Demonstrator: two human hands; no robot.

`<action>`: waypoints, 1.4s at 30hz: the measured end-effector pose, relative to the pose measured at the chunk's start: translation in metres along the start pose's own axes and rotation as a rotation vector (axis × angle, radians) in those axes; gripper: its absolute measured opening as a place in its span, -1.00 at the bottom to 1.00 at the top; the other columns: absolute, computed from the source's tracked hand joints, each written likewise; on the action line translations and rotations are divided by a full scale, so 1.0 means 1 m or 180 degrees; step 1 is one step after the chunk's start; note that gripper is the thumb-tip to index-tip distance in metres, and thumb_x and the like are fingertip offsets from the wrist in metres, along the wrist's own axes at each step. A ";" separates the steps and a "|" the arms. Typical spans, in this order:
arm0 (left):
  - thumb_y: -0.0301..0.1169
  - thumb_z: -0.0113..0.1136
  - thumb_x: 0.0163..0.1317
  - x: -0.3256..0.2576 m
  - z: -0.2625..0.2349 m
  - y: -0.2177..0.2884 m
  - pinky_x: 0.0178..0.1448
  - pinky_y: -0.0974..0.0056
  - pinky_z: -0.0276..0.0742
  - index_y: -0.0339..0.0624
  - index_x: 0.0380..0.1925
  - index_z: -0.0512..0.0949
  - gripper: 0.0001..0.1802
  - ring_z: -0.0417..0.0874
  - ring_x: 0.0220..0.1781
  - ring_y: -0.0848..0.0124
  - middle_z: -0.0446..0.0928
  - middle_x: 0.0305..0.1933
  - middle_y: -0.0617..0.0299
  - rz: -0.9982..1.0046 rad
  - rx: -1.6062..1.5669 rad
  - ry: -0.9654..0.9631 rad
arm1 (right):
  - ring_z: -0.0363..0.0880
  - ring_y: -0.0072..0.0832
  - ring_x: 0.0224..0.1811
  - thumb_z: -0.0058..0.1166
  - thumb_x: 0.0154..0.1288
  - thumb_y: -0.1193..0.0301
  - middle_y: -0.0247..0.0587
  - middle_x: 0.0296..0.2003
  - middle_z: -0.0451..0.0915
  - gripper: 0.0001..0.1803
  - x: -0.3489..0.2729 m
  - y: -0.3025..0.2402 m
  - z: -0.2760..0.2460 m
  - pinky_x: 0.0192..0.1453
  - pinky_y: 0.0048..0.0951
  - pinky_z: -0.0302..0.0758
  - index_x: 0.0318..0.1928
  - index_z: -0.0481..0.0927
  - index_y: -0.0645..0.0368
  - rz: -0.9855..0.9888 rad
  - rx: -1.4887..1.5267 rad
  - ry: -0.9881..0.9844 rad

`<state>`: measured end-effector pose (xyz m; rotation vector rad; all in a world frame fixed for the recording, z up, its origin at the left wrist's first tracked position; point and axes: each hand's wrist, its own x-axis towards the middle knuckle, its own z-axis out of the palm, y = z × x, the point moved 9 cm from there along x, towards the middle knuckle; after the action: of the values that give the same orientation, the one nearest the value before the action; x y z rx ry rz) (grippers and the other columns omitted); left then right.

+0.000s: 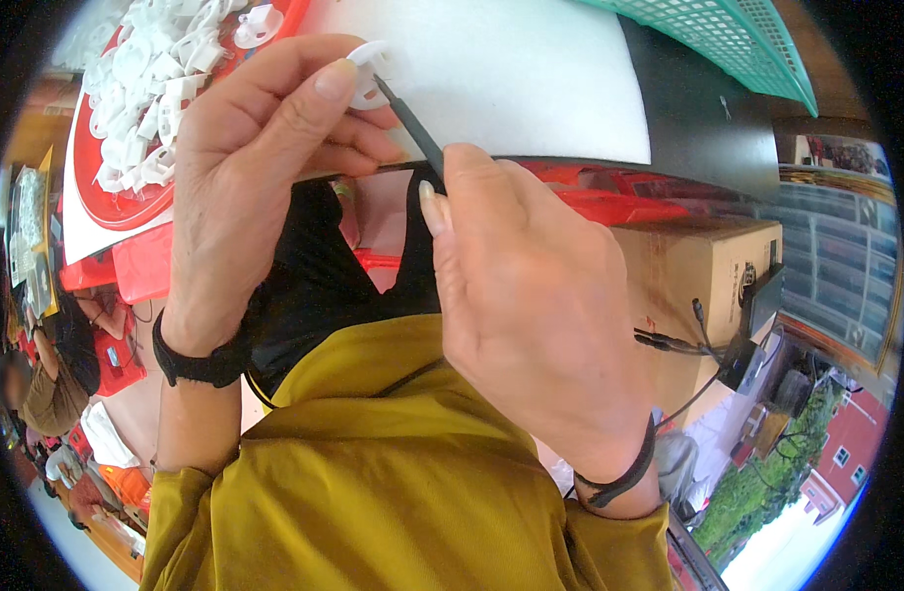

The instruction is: The person picks up a white plastic component from a red tray and uses a small screwdriver to press into its center. They then place the finished component into a green basket and repeat the process with another component.

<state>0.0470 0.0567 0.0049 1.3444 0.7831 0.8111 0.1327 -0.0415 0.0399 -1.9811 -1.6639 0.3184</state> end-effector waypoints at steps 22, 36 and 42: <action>-0.32 0.13 0.34 0.003 0.000 -0.005 -0.21 0.49 0.58 -0.32 -0.09 0.55 -0.72 0.64 -0.34 0.55 0.62 -0.34 0.23 -0.0052 0.0212 -0.0128 | 0.43 -0.08 -0.50 0.01 0.30 0.55 0.01 -0.47 0.45 -0.79 0.002 -0.004 0.005 -0.43 -0.33 0.37 -0.08 0.47 0.38 0.0125 0.0237 -0.0483; -0.32 0.13 0.33 0.004 -0.001 0.006 -0.19 0.49 0.57 -0.31 -0.13 0.55 -0.73 0.61 -0.34 0.58 0.60 -0.34 0.26 0.0061 0.0502 -0.0191 | 0.52 -0.10 -0.43 0.10 0.19 0.56 -0.04 -0.37 0.50 -0.63 -0.002 -0.020 0.018 -0.39 -0.26 0.44 0.02 0.40 0.38 0.0065 -0.0826 -0.0435; -0.31 0.12 0.33 0.003 0.004 0.001 -0.19 0.49 0.57 -0.31 -0.13 0.55 -0.73 0.60 -0.34 0.58 0.60 -0.34 0.25 0.0070 0.0255 -0.0321 | 0.49 -0.28 -0.51 0.10 0.21 0.51 -0.13 -0.43 0.44 -0.61 -0.004 -0.023 0.024 -0.46 -0.38 0.43 0.02 0.40 0.41 -0.0098 -0.1464 -0.0436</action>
<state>0.0517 0.0569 0.0064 1.4562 0.7288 0.7297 0.1007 -0.0373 0.0311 -2.2985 -1.9915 0.0607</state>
